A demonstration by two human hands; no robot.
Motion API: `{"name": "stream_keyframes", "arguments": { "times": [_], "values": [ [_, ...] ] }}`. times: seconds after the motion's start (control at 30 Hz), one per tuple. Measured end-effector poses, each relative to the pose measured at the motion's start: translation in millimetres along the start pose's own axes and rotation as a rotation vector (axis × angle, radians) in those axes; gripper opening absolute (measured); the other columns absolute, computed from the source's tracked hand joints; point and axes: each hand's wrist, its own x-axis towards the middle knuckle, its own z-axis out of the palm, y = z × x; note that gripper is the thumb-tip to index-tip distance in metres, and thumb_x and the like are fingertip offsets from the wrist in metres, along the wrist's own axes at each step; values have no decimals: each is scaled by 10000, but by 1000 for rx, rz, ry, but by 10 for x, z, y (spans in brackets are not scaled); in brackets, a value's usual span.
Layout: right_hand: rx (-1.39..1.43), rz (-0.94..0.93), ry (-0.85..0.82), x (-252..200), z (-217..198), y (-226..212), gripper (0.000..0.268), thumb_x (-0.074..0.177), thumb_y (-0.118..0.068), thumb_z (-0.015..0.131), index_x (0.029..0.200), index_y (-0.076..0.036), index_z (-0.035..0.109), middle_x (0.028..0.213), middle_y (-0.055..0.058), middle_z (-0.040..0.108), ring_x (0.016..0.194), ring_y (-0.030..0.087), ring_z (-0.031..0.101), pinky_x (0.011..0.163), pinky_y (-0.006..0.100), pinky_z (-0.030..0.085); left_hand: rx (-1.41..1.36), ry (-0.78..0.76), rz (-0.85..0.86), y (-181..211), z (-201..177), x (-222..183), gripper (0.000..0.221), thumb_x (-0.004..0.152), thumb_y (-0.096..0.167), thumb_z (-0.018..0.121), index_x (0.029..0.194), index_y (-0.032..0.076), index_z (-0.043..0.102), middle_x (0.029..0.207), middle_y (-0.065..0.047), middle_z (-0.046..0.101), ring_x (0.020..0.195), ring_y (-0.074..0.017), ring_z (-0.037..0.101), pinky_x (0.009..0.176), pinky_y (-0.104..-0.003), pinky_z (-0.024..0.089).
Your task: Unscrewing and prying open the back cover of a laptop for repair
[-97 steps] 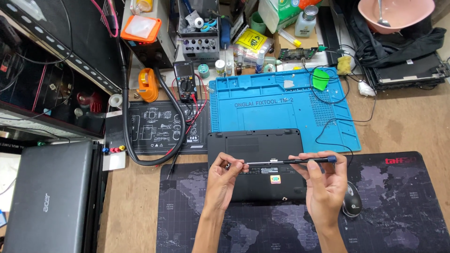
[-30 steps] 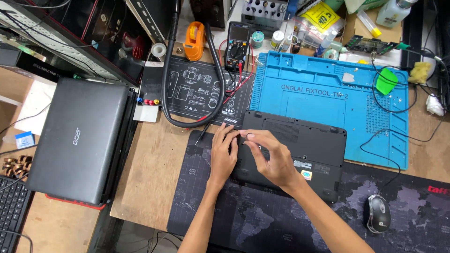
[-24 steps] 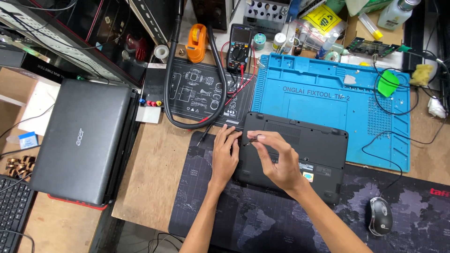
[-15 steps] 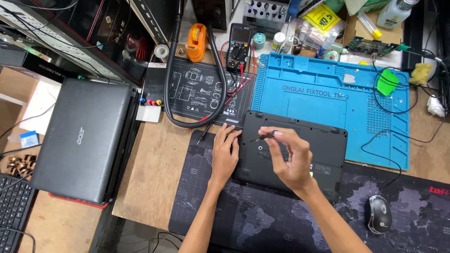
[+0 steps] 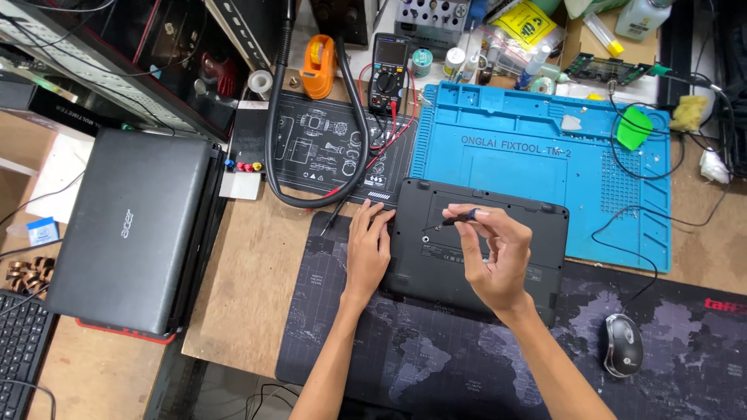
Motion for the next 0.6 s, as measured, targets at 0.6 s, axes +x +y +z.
{"name": "stream_keyframes", "arguments": {
  "times": [0.6],
  "values": [
    [-28,-12,-28,-116,-7,72,319,931,158,618,1183,33,468,1005,185,736,889,320,778,741,384,665,7,-21,-9,47,-37,17,284,1018,12,534,1228,95,706,1303,-102,623,1412,-361,487,1193,-461,358]
  ]
}}
